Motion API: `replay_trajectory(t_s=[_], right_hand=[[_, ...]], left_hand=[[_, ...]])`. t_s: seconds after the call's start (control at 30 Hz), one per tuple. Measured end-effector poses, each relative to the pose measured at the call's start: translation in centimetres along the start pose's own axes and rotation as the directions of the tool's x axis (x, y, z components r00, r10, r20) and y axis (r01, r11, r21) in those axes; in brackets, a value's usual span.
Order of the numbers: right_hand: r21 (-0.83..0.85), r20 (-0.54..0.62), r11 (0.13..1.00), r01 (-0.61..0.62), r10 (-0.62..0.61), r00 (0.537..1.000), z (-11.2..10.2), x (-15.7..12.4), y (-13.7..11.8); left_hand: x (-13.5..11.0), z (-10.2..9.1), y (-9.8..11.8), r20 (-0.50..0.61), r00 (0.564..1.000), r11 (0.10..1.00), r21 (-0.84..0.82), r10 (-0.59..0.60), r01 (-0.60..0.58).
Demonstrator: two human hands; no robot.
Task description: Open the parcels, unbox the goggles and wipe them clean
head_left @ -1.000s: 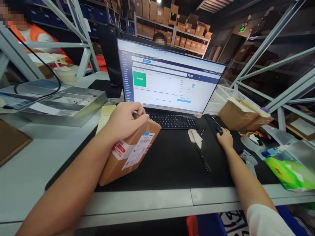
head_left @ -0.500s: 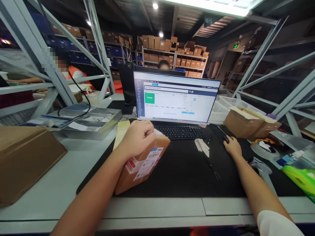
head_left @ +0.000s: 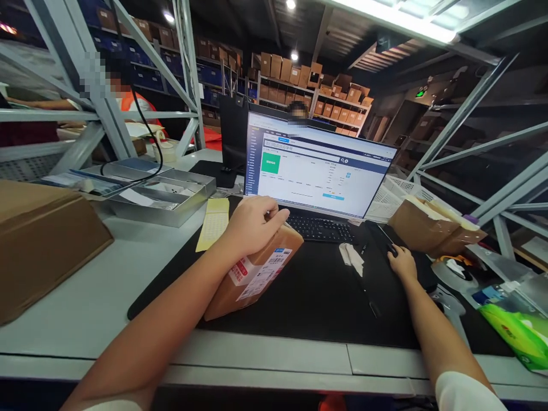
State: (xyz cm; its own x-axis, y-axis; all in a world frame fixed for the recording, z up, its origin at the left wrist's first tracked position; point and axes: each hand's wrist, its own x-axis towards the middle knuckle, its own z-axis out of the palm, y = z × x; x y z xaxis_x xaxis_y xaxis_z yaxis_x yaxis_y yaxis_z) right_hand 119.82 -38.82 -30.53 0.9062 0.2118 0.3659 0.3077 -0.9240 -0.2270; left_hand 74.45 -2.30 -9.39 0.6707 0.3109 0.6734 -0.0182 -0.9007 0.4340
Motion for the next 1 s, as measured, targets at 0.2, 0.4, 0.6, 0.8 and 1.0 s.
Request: replay_trajectory(t_s=[0.2,0.4,0.6,0.8,1.0], right_hand=[[-0.009,-0.003,1.000,-0.002,0.002,1.000,0.12,0.03,0.10],[-0.002,0.004,1.000,-0.002,0.002,1.000,0.08,-0.01,0.04],[0.007,0.002,1.000,-0.005,0.005,1.000,0.10,0.11,0.04],[0.013,-0.009,1.000,0.007,-0.006,1.000,0.26,0.20,0.17],[0.017,-0.011,0.999,0.027,-0.027,1.000,0.43,0.34,0.26]], left_hand=[[0.05,-0.37,0.05,0.031,0.999,1.000,-0.019,0.020,-0.020],[0.09,-0.07,-0.20,0.022,1.000,0.999,-0.046,-0.016,0.017],[0.11,0.17,-0.20,0.037,0.999,0.999,-0.042,-0.015,0.016],[0.09,0.28,-0.28,0.026,1.000,0.999,-0.037,-0.015,0.016],[0.12,0.42,-0.30,0.024,1.000,0.999,-0.042,-0.006,0.007]])
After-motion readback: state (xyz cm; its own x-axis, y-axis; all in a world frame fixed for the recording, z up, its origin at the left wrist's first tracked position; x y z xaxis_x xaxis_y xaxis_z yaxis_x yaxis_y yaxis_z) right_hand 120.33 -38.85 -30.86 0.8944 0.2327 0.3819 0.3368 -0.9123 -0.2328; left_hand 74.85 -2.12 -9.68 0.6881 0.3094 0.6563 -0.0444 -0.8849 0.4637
